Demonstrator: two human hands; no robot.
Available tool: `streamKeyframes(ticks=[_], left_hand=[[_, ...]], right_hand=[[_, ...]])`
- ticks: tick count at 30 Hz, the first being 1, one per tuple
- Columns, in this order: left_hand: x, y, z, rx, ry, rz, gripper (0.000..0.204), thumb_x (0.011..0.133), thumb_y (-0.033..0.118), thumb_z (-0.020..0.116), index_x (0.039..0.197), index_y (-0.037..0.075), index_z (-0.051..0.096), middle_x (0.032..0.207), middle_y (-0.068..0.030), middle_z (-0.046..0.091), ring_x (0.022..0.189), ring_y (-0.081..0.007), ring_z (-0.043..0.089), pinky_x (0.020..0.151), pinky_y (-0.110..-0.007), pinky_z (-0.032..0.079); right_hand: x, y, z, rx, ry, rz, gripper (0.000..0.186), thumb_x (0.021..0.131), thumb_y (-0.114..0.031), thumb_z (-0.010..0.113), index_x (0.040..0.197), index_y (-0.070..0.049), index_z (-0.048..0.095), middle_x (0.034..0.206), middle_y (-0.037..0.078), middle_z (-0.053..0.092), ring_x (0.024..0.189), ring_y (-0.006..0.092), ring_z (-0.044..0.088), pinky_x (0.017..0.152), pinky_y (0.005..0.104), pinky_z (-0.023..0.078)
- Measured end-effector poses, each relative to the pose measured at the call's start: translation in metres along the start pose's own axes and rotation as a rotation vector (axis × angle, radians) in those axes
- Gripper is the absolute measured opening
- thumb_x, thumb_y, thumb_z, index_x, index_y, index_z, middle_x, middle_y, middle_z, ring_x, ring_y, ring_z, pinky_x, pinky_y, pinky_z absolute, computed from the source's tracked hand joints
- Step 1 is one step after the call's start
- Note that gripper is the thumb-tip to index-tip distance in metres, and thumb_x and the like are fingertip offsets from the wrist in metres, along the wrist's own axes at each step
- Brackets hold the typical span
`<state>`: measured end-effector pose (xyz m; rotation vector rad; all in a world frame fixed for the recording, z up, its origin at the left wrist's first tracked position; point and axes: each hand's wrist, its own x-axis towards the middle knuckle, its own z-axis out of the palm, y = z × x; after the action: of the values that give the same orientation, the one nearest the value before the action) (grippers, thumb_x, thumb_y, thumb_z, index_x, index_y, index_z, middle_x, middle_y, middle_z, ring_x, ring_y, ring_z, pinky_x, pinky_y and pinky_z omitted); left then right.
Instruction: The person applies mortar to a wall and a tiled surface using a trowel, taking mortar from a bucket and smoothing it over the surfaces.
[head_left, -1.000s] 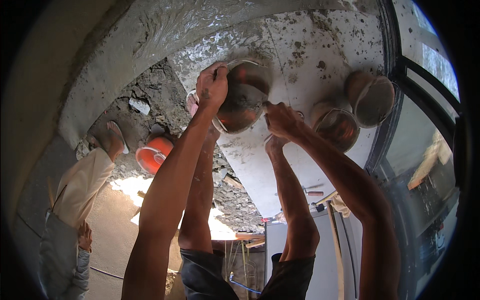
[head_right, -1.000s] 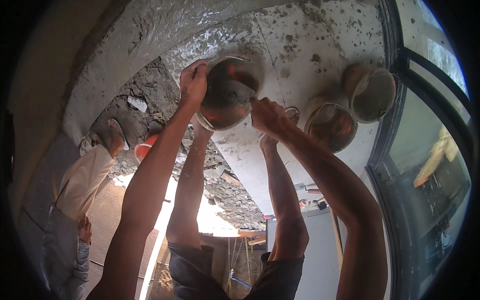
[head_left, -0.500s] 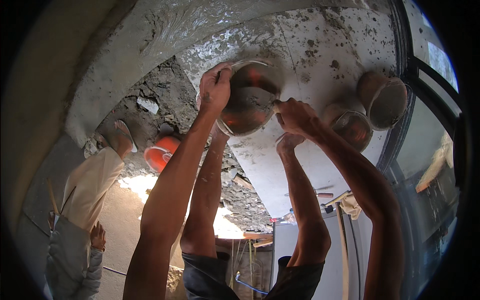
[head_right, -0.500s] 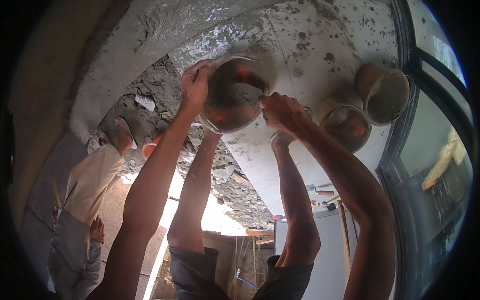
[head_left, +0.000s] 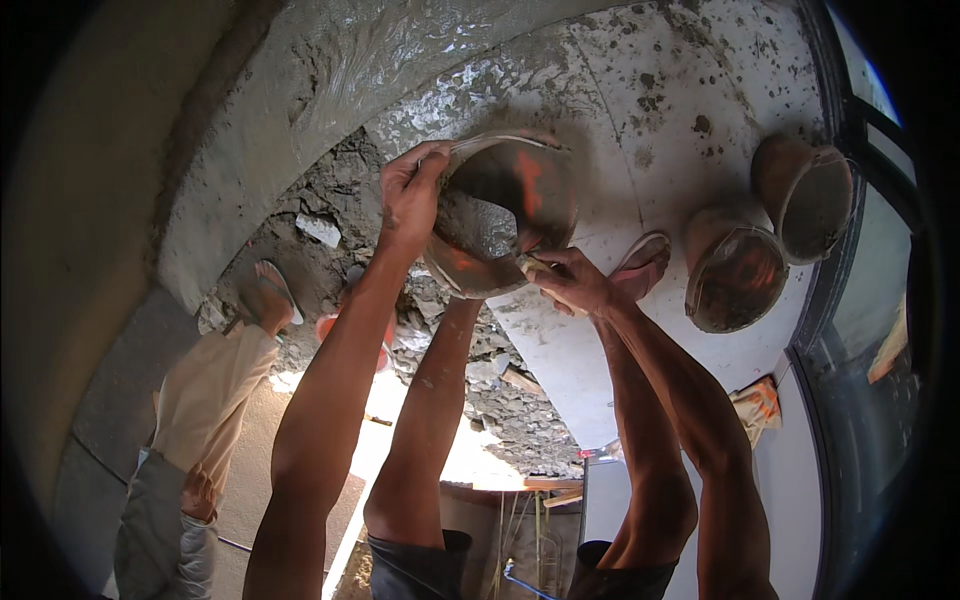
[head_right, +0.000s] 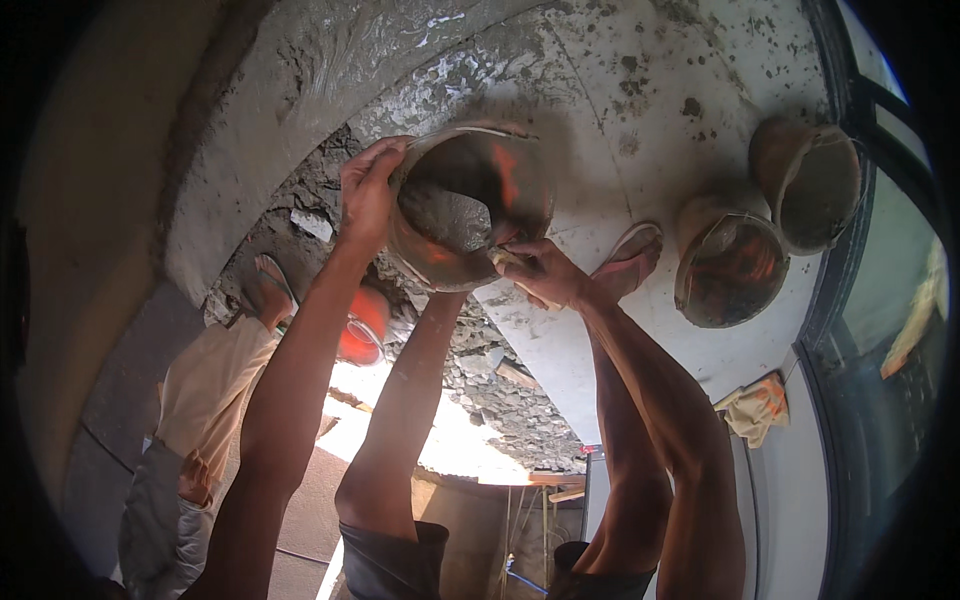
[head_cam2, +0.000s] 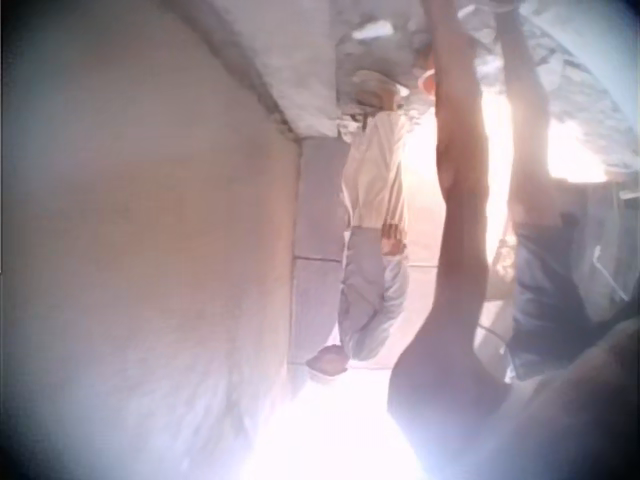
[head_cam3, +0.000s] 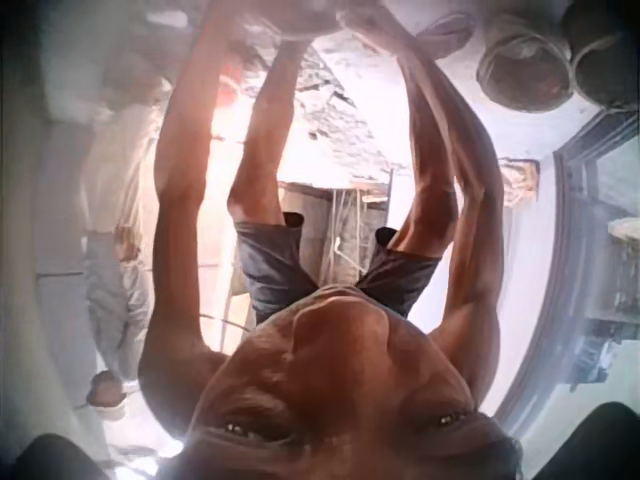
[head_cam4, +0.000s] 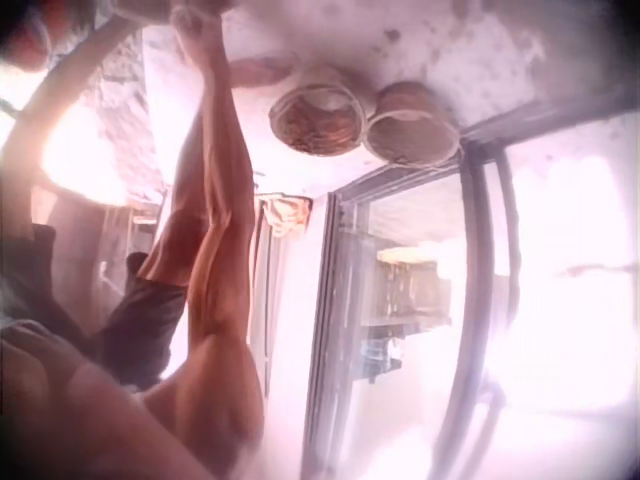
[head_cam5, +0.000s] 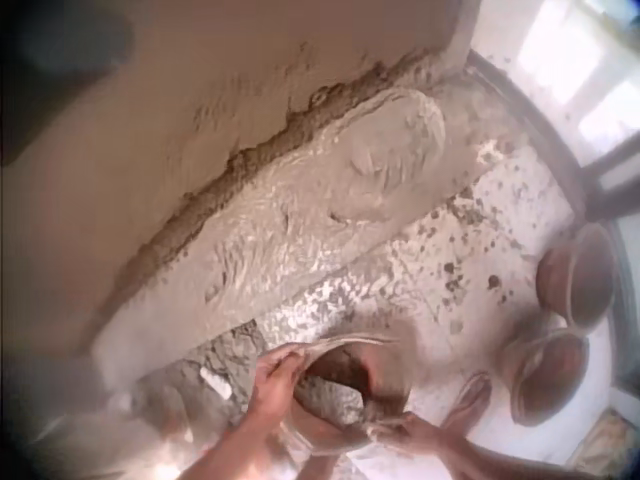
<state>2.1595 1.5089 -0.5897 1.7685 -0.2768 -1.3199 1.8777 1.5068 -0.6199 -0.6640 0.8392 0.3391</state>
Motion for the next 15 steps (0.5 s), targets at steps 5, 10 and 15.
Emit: streamKeyframes(ticks=[5,10,15], left_hand=[[-0.016,-0.001,-0.04,-0.172,0.227,-0.054,0.021,0.095,0.012,0.063,0.109,-0.001,0.073,0.101,-0.0052,0.071,0.093,-0.0135,0.063,0.09,-0.029,0.049],[-0.033,0.004,-0.115,-0.484,0.66,-0.066,0.021,0.097,0.016,0.062,0.111,0.002,0.069,0.109,-0.0063,0.067,0.099,-0.018,0.061,0.091,-0.037,0.048],[-0.058,0.004,-0.155,-0.667,0.703,-0.034,0.02,0.1,0.023,0.054,0.103,0.006,0.064,0.107,-0.0057,0.063,0.1,-0.0192,0.059,0.09,-0.04,0.049]], right_hand=[[-0.021,-0.025,0.005,0.041,0.025,-0.15,0.036,0.099,-0.021,0.066,0.125,0.004,0.061,0.061,-0.002,0.053,0.045,0.0059,0.048,0.04,0.0255,0.039],[-0.05,-0.145,0.011,-0.123,0.108,-0.286,0.039,0.098,-0.021,0.065,0.127,0.005,0.061,0.064,-0.001,0.054,0.048,0.0045,0.047,0.043,0.026,0.04],[0.011,-0.25,0.027,-0.86,0.605,-0.844,0.043,0.091,-0.015,0.066,0.13,0.001,0.061,0.068,0.015,0.067,0.06,0.029,0.07,0.058,0.0403,0.055]])
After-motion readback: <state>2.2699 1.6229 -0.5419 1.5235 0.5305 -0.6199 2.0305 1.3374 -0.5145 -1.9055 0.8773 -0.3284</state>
